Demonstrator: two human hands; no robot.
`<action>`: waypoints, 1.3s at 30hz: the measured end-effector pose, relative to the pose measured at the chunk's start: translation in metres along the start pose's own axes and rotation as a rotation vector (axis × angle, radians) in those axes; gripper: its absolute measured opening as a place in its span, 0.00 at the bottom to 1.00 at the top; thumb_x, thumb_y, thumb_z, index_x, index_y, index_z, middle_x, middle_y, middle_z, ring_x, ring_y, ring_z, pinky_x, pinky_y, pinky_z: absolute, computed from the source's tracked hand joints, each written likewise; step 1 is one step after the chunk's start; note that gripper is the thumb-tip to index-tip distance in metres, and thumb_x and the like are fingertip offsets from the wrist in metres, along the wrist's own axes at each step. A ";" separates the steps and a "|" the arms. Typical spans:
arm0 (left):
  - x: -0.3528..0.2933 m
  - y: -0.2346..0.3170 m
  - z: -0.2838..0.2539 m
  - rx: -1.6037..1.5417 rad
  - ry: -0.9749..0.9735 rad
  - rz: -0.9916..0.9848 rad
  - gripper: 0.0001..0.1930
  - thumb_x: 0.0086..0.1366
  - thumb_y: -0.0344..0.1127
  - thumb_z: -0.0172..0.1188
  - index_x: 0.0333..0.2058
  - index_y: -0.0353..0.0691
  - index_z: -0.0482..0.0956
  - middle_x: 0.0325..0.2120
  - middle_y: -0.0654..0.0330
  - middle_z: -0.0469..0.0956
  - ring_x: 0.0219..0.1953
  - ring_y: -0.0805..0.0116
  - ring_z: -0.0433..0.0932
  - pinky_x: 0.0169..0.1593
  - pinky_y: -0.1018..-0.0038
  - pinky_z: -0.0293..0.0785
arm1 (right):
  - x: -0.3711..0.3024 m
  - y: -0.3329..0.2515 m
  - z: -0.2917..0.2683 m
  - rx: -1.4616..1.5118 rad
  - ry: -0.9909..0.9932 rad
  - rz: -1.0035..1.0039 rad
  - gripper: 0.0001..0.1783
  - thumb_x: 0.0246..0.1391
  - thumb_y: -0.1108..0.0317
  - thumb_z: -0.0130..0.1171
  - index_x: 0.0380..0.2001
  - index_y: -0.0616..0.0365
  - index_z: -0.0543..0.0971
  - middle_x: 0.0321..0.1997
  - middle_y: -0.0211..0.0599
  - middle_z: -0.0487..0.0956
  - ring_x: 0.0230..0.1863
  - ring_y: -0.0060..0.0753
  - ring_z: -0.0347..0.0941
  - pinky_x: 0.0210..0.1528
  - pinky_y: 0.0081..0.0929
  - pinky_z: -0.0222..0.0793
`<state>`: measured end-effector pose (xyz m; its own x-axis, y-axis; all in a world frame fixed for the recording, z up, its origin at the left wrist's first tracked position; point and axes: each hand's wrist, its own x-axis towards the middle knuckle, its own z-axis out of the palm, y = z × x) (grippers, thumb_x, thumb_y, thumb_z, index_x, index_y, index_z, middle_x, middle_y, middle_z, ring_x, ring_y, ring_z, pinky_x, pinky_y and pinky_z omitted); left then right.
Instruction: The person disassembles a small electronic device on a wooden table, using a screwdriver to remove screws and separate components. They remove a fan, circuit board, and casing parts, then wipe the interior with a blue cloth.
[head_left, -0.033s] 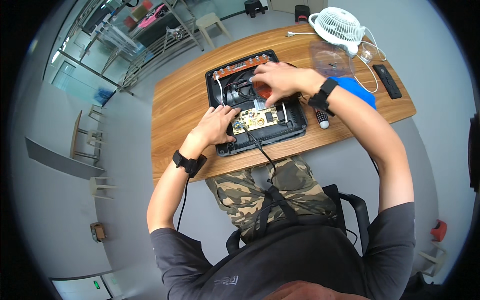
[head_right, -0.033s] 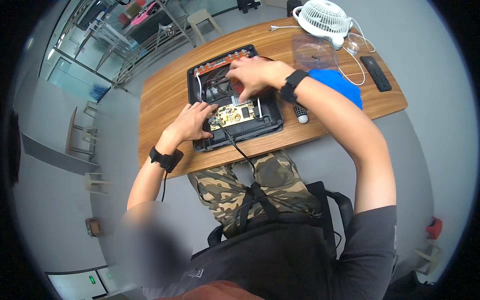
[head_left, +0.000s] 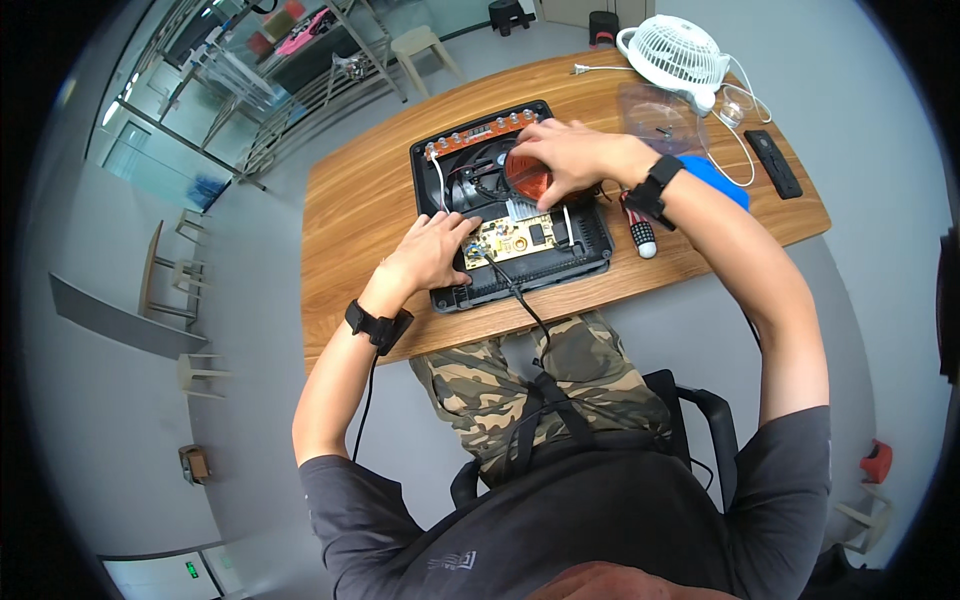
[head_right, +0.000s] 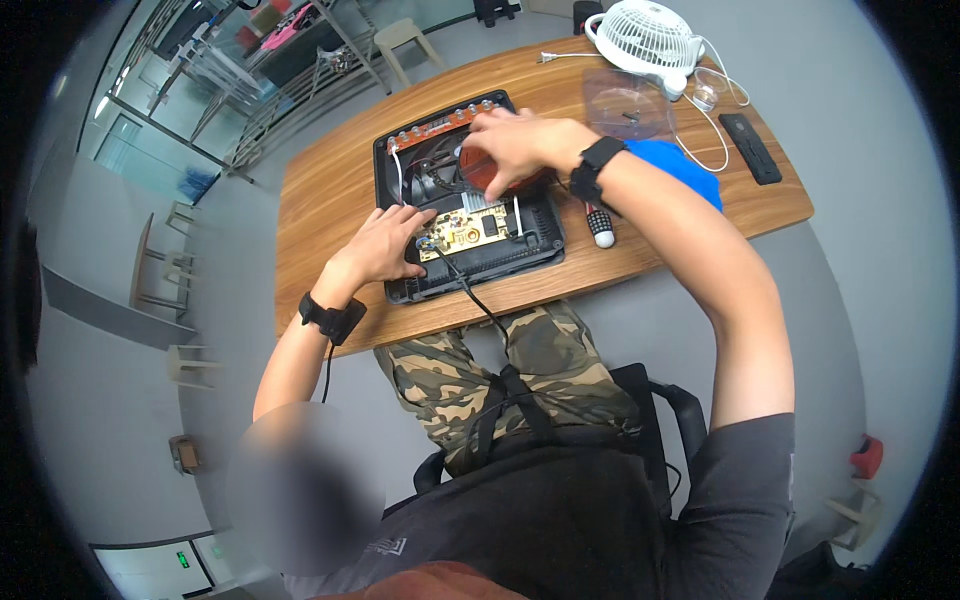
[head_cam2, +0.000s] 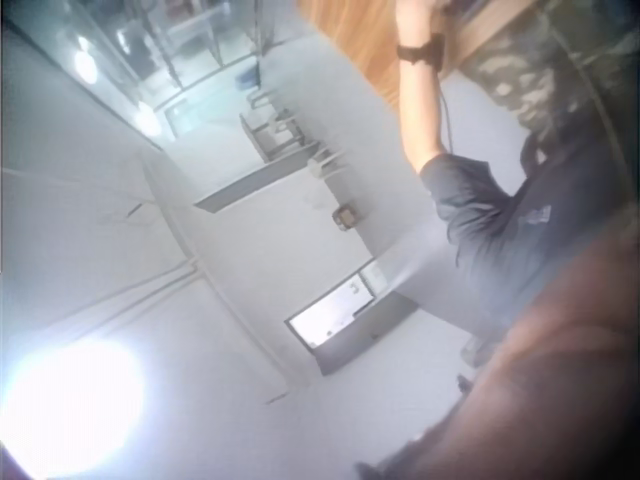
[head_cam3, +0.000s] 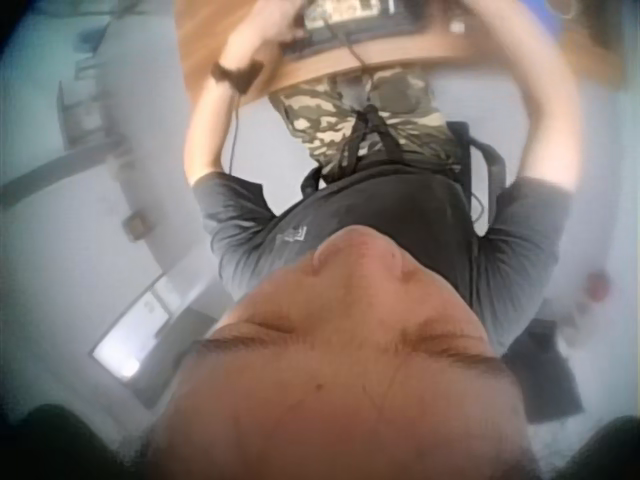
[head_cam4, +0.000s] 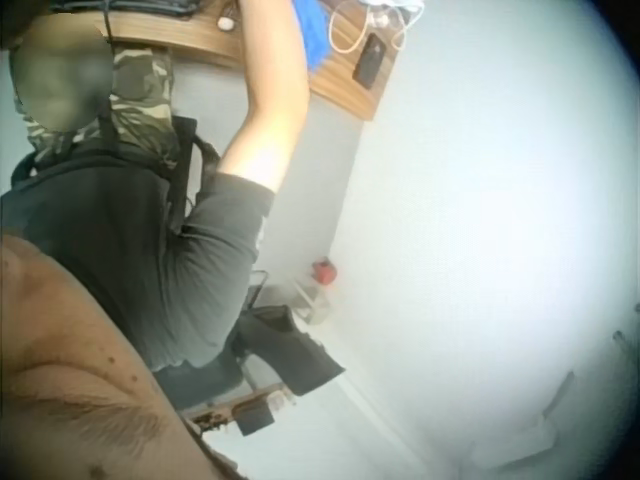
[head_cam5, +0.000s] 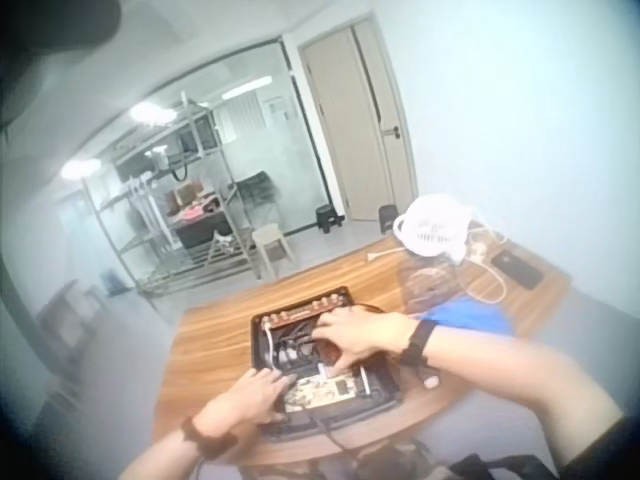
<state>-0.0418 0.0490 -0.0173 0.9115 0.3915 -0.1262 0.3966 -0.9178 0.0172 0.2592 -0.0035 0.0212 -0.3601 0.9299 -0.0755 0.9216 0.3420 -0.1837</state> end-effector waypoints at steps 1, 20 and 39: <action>0.000 -0.001 0.004 0.014 0.011 0.004 0.47 0.45 0.45 0.80 0.63 0.41 0.68 0.52 0.54 0.75 0.57 0.53 0.71 0.62 0.60 0.66 | -0.007 0.011 0.000 0.006 0.006 0.029 0.55 0.39 0.39 0.75 0.68 0.52 0.68 0.71 0.44 0.64 0.73 0.50 0.56 0.70 0.53 0.59; 0.012 0.003 0.001 -0.077 -0.057 0.020 0.43 0.52 0.51 0.76 0.62 0.36 0.69 0.52 0.54 0.73 0.59 0.53 0.71 0.63 0.58 0.66 | -0.037 0.098 0.039 0.202 0.052 0.463 0.32 0.72 0.48 0.41 0.39 0.71 0.79 0.43 0.66 0.81 0.48 0.68 0.77 0.54 0.52 0.70; 0.017 0.003 0.000 -0.108 0.024 0.021 0.38 0.50 0.50 0.77 0.55 0.32 0.75 0.48 0.50 0.77 0.52 0.47 0.77 0.57 0.60 0.75 | -0.010 0.092 0.066 1.027 0.253 0.471 0.26 0.74 0.48 0.42 0.36 0.60 0.75 0.23 0.26 0.71 0.19 0.19 0.61 0.22 0.22 0.61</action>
<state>-0.0251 0.0529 -0.0195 0.9215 0.3751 -0.1010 0.3858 -0.9139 0.1261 0.3378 0.0095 -0.0594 0.1345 0.9760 -0.1712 0.3629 -0.2093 -0.9080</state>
